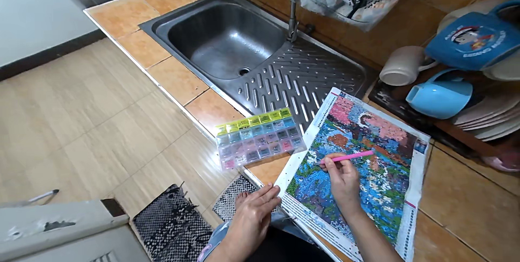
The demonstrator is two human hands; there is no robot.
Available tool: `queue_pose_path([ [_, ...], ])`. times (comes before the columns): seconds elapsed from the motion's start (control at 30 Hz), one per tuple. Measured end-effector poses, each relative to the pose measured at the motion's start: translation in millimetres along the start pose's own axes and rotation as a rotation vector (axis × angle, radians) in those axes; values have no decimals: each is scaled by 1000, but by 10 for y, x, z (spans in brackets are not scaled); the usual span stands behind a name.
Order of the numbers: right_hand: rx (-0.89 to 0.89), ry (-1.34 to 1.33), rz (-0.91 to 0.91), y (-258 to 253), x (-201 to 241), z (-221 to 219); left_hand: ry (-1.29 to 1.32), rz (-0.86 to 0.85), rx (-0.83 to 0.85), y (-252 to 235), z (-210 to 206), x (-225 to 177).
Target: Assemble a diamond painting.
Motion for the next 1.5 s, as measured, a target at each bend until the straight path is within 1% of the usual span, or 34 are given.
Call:
queue_pose_path([
  [0.17, 0, 71, 61, 30, -33, -33, 3, -1, 6, -1, 0, 5],
  [0.4, 2, 102, 118, 37, -43, -47, -8, -7, 4, -7, 6, 2],
  [1.1, -46, 150, 216, 53, -17, -85, -9, -8, -10, 1, -1, 11],
  [1.17, -42, 136, 191, 55, -25, -79, -2, -5, -9, -2, 3, 9],
  [1.33, -27, -51, -13, 25, -28, -12, 12, 1, -3, -5, 11, 2],
  [1.5, -25, -36, -26, 5, -19, 0, 14, 7, 2, -3, 4, 0],
])
Point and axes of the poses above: each hand's wrist, its own y-axis away from the middle knuckle, its own z-axis out of the back of the hand, x = y × z, the point moved 4 cm from there along -y, towards the middle knuckle, and after that the axes turned 5 degrees about x, right-handed, at the moved point
